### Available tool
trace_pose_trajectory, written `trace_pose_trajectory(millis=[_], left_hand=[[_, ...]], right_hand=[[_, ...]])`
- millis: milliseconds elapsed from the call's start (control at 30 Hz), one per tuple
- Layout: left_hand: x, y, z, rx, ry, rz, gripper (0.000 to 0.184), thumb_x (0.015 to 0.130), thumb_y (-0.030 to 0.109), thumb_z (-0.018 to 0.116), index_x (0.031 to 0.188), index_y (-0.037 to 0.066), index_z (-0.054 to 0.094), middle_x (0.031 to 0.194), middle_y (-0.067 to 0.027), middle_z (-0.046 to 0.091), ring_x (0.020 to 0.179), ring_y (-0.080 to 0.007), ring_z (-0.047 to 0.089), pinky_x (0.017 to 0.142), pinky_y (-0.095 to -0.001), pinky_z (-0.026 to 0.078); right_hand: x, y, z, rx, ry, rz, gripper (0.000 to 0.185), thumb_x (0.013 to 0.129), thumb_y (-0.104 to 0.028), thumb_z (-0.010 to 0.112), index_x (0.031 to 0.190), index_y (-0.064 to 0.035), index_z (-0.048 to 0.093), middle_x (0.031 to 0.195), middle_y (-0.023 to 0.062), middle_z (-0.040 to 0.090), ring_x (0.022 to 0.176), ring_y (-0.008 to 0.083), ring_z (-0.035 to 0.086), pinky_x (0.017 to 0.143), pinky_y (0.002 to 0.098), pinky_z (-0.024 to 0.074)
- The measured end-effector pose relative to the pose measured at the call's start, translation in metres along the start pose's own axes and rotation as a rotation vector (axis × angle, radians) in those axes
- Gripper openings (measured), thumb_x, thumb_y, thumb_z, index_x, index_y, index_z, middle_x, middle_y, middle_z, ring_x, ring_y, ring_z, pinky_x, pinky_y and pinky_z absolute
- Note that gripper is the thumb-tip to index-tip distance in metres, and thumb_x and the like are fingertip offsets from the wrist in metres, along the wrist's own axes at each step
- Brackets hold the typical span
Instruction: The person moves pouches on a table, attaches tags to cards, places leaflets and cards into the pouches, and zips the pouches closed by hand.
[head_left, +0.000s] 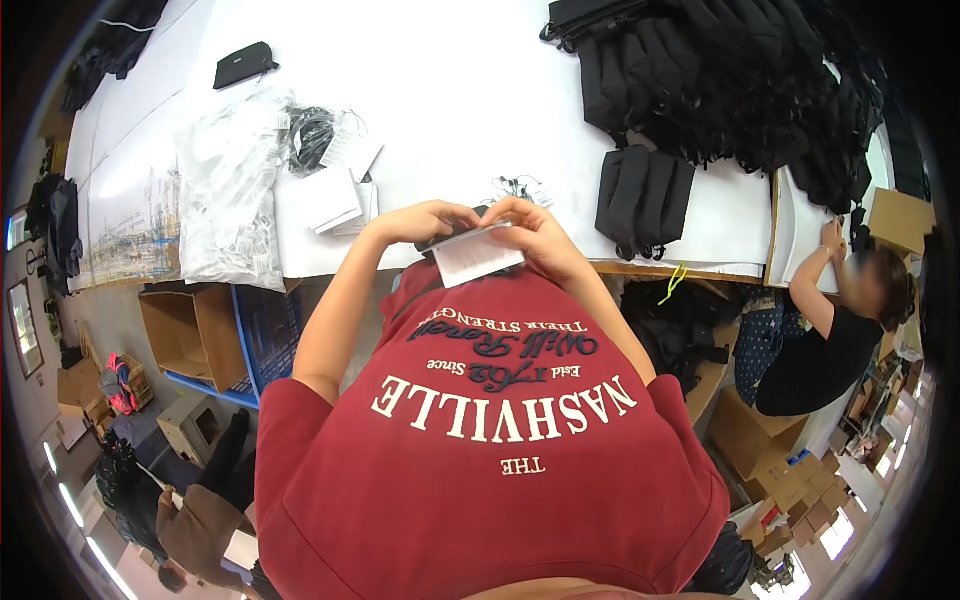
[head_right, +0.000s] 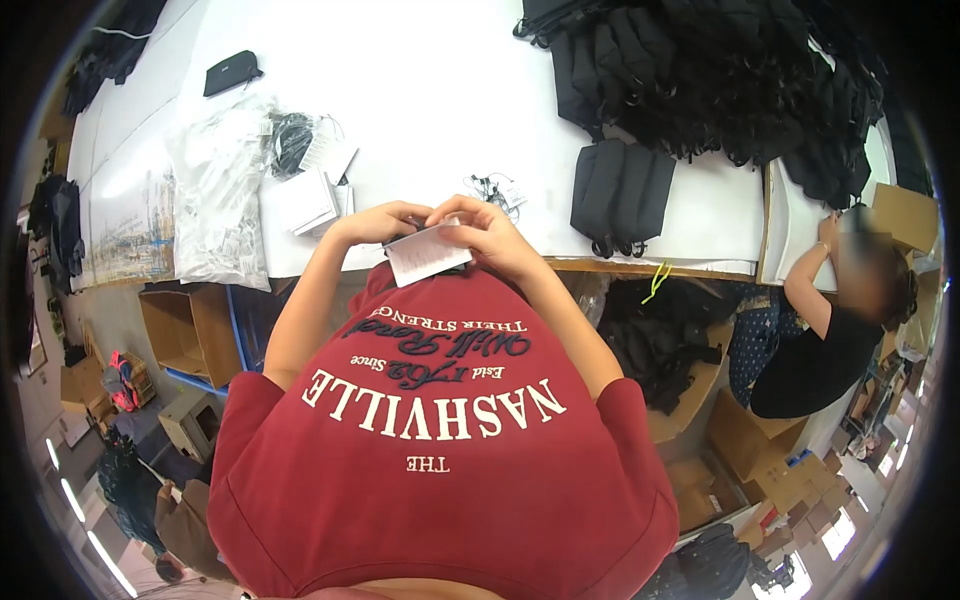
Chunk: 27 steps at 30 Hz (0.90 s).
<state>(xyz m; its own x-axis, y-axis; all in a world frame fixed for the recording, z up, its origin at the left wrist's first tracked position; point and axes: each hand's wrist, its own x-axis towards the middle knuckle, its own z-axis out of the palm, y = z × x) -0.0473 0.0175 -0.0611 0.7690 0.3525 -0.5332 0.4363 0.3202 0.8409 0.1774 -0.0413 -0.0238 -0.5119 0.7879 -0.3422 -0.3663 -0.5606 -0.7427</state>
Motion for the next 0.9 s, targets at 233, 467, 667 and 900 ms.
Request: trace_pose_trajectory(millis=[233,467,667,900], left_hand=[[-0.016,0.023,-0.003,0.296,0.095,-0.025,0.048,0.078,-0.001,0.043,0.123,0.007,0.057,0.108,-0.0095,0.057,0.099,-0.0209,0.052,0.086,-0.0303,0.045],[-0.037,-0.008,-0.017,0.347,0.149,0.001,0.022,0.077,0.006,0.053,0.098,0.007,0.060,0.097,-0.0044,0.059,0.097,-0.0195,0.050,0.090,-0.0321,0.040],[-0.087,0.000,-0.031,0.205,0.117,-0.079,0.022,0.079,0.013,0.065,0.099,0.005,0.060,0.098,-0.0030,0.058,0.100,-0.0181,0.049,0.093,-0.0305,0.036],[-0.122,-0.007,-0.037,0.145,0.153,-0.108,0.028,0.078,0.017,0.074,0.098,0.000,0.064,0.098,-0.0029,0.062,0.098,-0.0155,0.052,0.092,-0.0293,0.036]], right_hand=[[-0.017,-0.036,-0.006,0.307,0.180,-0.199,0.059,0.072,-0.005,0.060,0.130,-0.0004,0.049,0.103,0.0073,0.062,0.091,0.0138,0.060,0.086,0.0269,0.0470],[-0.039,-0.072,-0.002,0.323,0.020,-0.359,0.080,0.066,-0.010,0.056,0.142,0.0027,0.033,0.089,0.0095,0.065,0.079,0.0115,0.060,0.076,0.0217,0.0462],[-0.042,-0.075,0.006,0.355,-0.030,-0.336,0.081,0.066,-0.012,0.056,0.141,0.0051,0.032,0.067,0.0034,0.058,0.060,0.0076,0.054,0.058,0.0192,0.0408],[-0.035,-0.072,0.006,0.511,-0.210,-0.300,0.080,0.065,-0.013,0.058,0.139,0.0054,0.034,0.067,0.0033,0.057,0.060,0.0081,0.054,0.057,0.0202,0.0408]])
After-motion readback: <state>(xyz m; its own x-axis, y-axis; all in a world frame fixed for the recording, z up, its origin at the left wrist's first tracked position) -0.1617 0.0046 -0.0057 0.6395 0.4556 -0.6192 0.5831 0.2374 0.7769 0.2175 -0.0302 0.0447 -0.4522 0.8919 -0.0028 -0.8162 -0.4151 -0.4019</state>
